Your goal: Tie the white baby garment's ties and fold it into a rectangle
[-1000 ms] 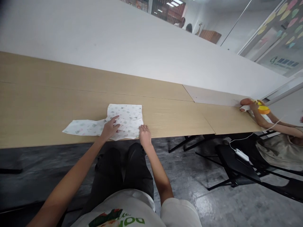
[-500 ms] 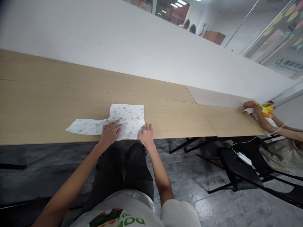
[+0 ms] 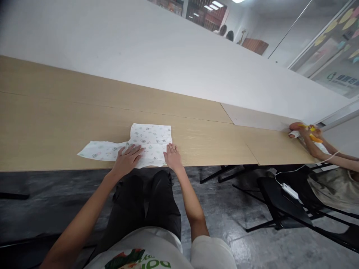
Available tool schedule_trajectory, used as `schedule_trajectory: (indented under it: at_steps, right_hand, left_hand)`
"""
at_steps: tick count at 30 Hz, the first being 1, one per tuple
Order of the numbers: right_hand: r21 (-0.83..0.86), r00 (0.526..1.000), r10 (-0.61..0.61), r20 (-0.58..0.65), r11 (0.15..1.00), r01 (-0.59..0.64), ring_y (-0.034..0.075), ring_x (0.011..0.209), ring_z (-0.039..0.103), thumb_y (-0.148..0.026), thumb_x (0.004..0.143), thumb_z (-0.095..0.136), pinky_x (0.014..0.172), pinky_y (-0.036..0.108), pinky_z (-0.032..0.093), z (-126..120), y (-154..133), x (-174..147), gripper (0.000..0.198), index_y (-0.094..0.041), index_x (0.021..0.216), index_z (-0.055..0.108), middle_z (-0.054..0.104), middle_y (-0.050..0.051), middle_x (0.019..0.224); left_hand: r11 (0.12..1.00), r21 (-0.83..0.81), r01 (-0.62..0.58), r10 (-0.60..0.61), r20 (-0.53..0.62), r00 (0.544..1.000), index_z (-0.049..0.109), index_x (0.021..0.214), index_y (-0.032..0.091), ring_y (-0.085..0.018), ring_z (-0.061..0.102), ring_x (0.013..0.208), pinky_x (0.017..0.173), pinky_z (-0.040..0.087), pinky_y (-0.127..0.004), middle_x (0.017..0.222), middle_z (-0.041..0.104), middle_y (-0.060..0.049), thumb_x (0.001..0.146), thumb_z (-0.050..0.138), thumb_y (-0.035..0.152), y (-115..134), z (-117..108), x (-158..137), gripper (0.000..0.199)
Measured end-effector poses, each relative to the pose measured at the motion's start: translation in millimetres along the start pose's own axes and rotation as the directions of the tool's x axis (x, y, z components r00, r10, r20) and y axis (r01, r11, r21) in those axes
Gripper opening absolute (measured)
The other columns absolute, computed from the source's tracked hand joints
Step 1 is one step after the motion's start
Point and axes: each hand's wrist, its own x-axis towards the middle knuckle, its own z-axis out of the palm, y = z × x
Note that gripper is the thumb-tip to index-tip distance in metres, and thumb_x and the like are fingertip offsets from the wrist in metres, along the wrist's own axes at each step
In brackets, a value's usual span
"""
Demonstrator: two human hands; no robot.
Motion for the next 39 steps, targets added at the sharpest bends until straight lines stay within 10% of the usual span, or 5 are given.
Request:
schedule_trajectory:
  at_steps: [6, 15, 24, 33, 39]
  right_hand:
    - [0.149, 0.997, 0.013, -0.078, 0.989, -0.001, 0.027, 0.146, 0.028, -0.046, 0.102, 0.029, 0.12, 0.05, 0.016, 0, 6, -3, 0.06, -0.008, 0.147, 0.04, 0.036, 0.018, 0.153]
    - [0.259, 0.968, 0.051, -0.247, 0.966, 0.015, 0.029, 0.141, 0.037, -0.054, 0.098, 0.035, 0.117, 0.052, 0.022, 4, 4, -7, 0.062, -0.011, 0.141, 0.048, 0.048, 0.02, 0.145]
    - [0.448, 0.859, 0.215, -0.465, 0.894, 0.019, 0.028, 0.121, 0.056, -0.039, 0.096, 0.037, 0.111, 0.05, 0.033, -8, -26, -13, 0.043, -0.013, 0.116, 0.064, 0.065, 0.018, 0.121]
    - [0.984, 0.96, 0.247, 0.134, 0.085, -0.159, 0.016, 0.071, 0.062, -0.054, 0.088, 0.05, 0.062, 0.026, 0.052, -25, -100, 40, 0.038, -0.019, 0.089, 0.064, 0.065, 0.003, 0.08]
    - [0.957, 0.929, 0.297, 0.22, 0.12, -0.265, 0.011, 0.064, 0.054, -0.029, 0.074, 0.063, 0.055, 0.019, 0.043, -23, -82, 49, 0.014, -0.018, 0.083, 0.063, 0.062, -0.002, 0.074]
  left_hand:
    - [0.987, 0.01, 0.158, -0.156, -0.109, 0.982, 0.064, 0.121, 0.022, -0.028, 0.047, 0.132, 0.113, 0.023, -0.049, 0.137, 0.059, -0.01, 0.096, 0.03, 0.038, -27, -23, -12, 0.045]
    - [0.643, 0.009, 0.766, -0.723, -0.325, 0.61, 0.055, 0.106, 0.005, -0.049, 0.041, 0.12, 0.09, 0.033, -0.068, 0.121, 0.053, -0.031, 0.08, 0.052, 0.053, -84, -52, -38, 0.054]
    - [0.762, -0.339, 0.552, -0.647, -0.357, 0.674, 0.048, 0.088, 0.02, -0.024, 0.06, 0.083, 0.081, 0.048, -0.041, 0.086, 0.06, -0.008, 0.079, 0.054, 0.032, -59, -57, 2, 0.016]
    - [0.969, -0.245, 0.02, -0.089, -0.273, 0.958, 0.054, 0.12, 0.019, -0.025, 0.061, 0.107, 0.095, 0.048, -0.038, 0.111, 0.067, -0.011, 0.079, 0.046, 0.014, 42, -22, 35, 0.042]
    - [0.995, -0.095, -0.021, -0.003, -0.249, 0.968, 0.053, 0.13, 0.018, -0.025, 0.049, 0.129, 0.114, 0.033, -0.045, 0.133, 0.059, -0.011, 0.082, 0.039, 0.01, 30, -6, 5, 0.051]
